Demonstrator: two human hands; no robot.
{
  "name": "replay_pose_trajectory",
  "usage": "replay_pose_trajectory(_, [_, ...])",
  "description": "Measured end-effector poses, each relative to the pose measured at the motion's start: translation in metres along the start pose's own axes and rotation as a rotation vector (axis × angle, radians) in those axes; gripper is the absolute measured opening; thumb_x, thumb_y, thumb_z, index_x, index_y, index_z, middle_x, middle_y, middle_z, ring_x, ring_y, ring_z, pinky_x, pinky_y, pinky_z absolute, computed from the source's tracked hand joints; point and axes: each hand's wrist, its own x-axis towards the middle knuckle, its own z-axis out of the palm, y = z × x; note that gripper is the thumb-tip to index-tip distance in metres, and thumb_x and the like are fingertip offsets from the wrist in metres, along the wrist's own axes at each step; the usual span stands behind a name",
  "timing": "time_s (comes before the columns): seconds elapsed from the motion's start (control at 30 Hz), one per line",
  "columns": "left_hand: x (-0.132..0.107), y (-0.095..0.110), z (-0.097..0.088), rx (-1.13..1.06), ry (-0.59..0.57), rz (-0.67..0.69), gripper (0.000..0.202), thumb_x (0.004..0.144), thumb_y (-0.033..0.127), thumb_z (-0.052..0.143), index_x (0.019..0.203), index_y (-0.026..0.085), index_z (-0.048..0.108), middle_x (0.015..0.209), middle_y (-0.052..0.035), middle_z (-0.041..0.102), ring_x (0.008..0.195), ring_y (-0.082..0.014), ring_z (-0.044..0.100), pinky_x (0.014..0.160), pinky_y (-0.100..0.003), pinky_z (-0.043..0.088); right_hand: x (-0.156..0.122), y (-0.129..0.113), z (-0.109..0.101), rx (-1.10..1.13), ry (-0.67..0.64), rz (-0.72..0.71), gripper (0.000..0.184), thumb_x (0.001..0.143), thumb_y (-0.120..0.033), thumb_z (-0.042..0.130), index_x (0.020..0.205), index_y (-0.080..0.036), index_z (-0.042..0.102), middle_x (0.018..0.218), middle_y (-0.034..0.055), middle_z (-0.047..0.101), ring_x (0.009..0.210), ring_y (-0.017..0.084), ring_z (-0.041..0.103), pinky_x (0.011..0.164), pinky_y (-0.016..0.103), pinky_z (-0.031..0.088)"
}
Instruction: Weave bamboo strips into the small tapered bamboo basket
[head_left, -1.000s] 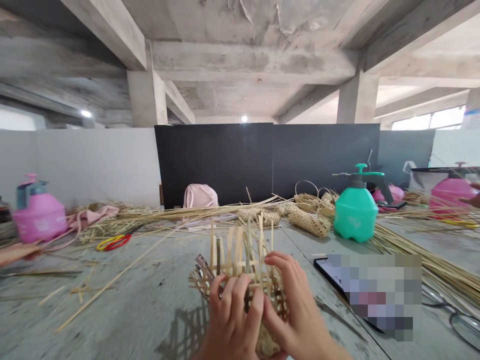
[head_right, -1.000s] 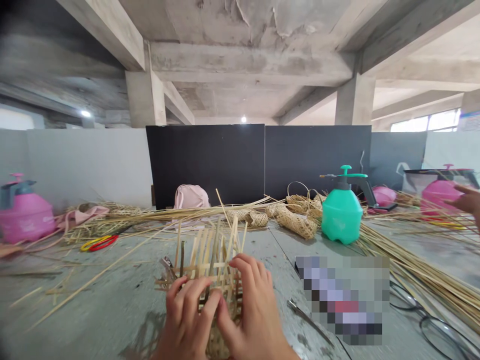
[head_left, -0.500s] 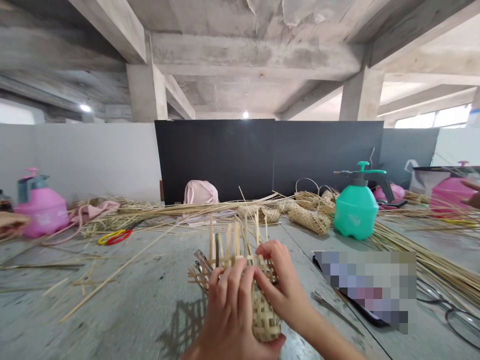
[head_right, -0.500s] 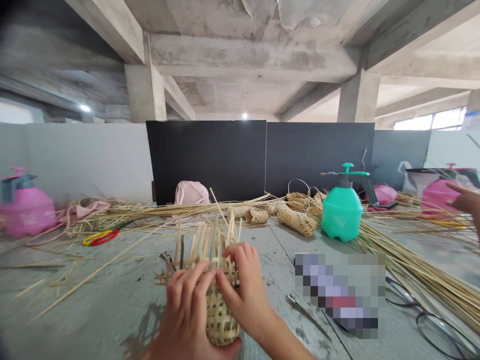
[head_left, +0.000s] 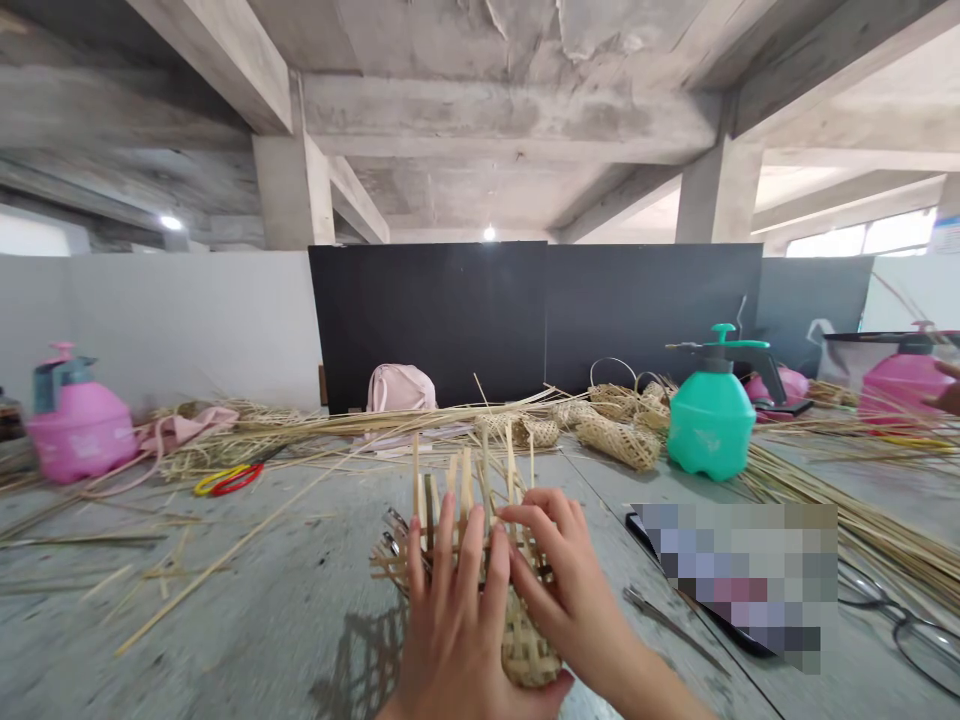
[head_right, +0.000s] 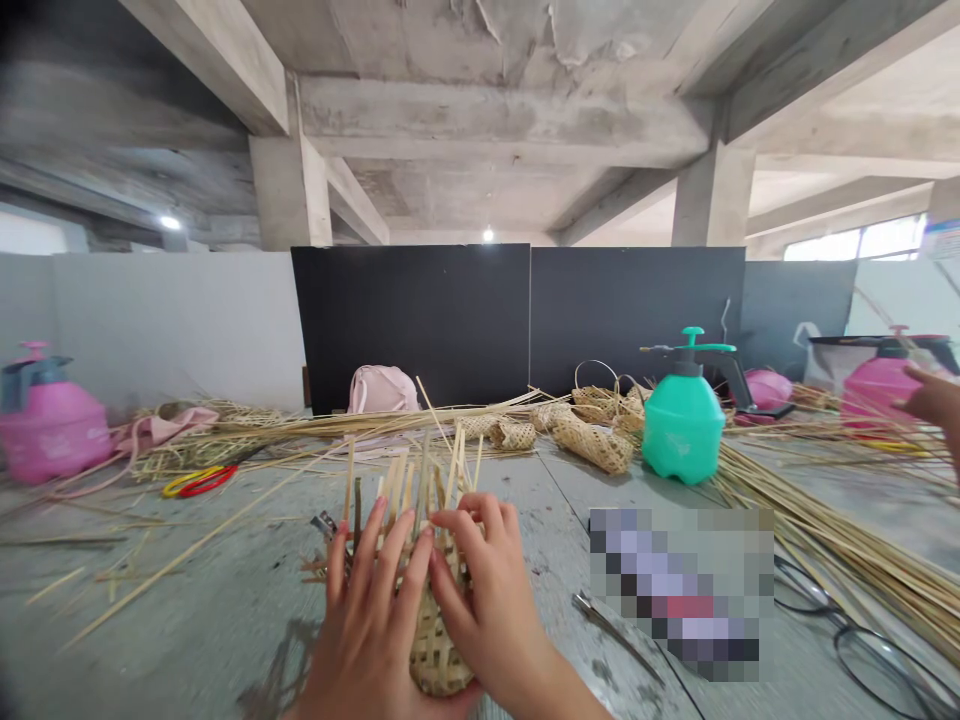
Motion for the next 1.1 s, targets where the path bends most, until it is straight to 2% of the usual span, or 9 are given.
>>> replay_pose_trajectory(0.2, [-0.002,0.003,-0.003,-0.072,-0.052,0.036,0.079,0.057,0.048,0.061,0.117,0.001,0.041,0.116,-0.0254,0.05,0.118,-0.0398,0.038,0.102,-0.056,0.016,0.002,0.003,-0.002,0.103,-0.023,0.097,0.011,0.085,-0.02,0.042,0.094,-0.024,0.047,0.091,0.0038,0.05,0.086,0.021,0.045,0.078,0.04,0.04])
replay_pose_trajectory(0.37, [-0.003,0.007,-0.002,-0.15,0.022,0.012,0.073,0.057,0.039,0.064,0.117,0.005,0.037,0.114,-0.0243,0.05,0.119,-0.0384,0.038,0.101,-0.057,0.022,0.001,0.003,-0.001,0.12,-0.006,0.149,0.005,0.084,-0.021,0.041,0.085,-0.023,0.046,0.086,0.0028,0.048,0.084,0.022,0.043,0.076,0.041,0.037])
replay_pose_trajectory(0.73, [-0.006,0.008,0.0,-0.165,0.117,-0.022,0.066,0.056,0.043,0.064,0.108,0.009,0.042,0.108,-0.0222,0.053,0.109,-0.0379,0.047,0.099,-0.058,0.024,-0.002,-0.002,-0.001,0.049,-0.018,0.087,0.01,0.085,-0.022,0.039,0.086,-0.023,0.049,0.085,0.0031,0.047,0.082,0.021,0.044,0.072,0.04,0.038])
replay_pose_trajectory(0.8, [-0.006,0.006,0.001,-0.148,0.106,-0.024,0.068,0.056,0.045,0.063,0.11,0.009,0.043,0.108,-0.022,0.052,0.109,-0.0385,0.047,0.098,-0.058,0.023,-0.004,0.001,-0.001,0.078,-0.009,0.053,0.008,0.085,-0.023,0.042,0.091,-0.023,0.047,0.089,0.0037,0.046,0.085,0.021,0.045,0.074,0.039,0.039])
replay_pose_trajectory(0.93, [-0.009,-0.002,0.002,-0.113,0.043,-0.039,0.08,0.055,0.05,0.061,0.119,0.008,0.04,0.113,-0.0231,0.048,0.11,-0.0409,0.044,0.096,-0.06,0.025,-0.007,0.014,-0.002,0.166,0.065,0.046,0.021,0.081,-0.023,0.05,0.1,-0.021,0.042,0.101,0.006,0.044,0.096,0.021,0.044,0.082,0.038,0.039])
replay_pose_trajectory(1.1, [-0.015,-0.012,0.004,-0.119,0.024,-0.042,0.092,0.052,0.052,0.061,0.127,0.007,0.033,0.117,-0.0232,0.044,0.111,-0.0417,0.041,0.097,-0.061,0.024,-0.007,0.022,-0.001,0.185,0.059,0.101,0.014,0.081,-0.027,0.049,0.092,-0.021,0.043,0.092,0.0044,0.047,0.088,0.02,0.047,0.076,0.035,0.041])
